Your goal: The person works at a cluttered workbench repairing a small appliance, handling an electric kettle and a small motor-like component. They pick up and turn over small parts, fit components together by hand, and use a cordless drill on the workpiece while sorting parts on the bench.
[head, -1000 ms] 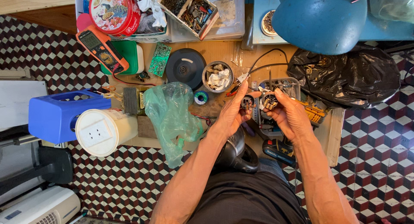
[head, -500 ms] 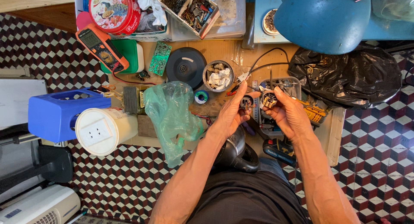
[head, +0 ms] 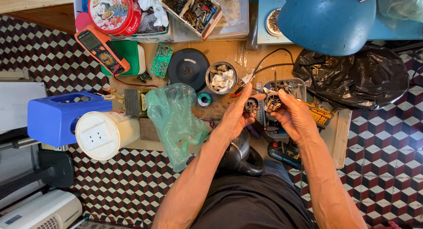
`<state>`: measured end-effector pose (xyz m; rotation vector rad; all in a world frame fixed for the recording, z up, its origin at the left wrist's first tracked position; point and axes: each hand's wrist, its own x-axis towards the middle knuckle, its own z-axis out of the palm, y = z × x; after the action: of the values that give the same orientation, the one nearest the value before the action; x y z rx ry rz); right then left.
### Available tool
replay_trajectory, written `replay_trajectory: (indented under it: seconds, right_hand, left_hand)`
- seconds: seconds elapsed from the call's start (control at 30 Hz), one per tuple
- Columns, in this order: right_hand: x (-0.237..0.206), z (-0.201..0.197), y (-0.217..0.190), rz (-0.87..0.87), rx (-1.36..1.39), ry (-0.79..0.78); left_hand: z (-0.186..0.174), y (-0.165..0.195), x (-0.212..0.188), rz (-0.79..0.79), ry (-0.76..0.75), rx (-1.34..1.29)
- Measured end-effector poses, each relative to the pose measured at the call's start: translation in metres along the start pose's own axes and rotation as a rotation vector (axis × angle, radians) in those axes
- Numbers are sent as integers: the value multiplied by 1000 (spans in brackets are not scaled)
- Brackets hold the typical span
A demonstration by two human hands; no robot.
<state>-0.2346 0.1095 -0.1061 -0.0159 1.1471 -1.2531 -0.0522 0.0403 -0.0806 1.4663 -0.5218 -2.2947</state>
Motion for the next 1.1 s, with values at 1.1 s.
replay_trajectory:
  seconds: [1.1]
  right_hand:
    - [1,0,0,6,62,-10]
  left_hand:
    - [-4,-2,1,5,-56,-7]
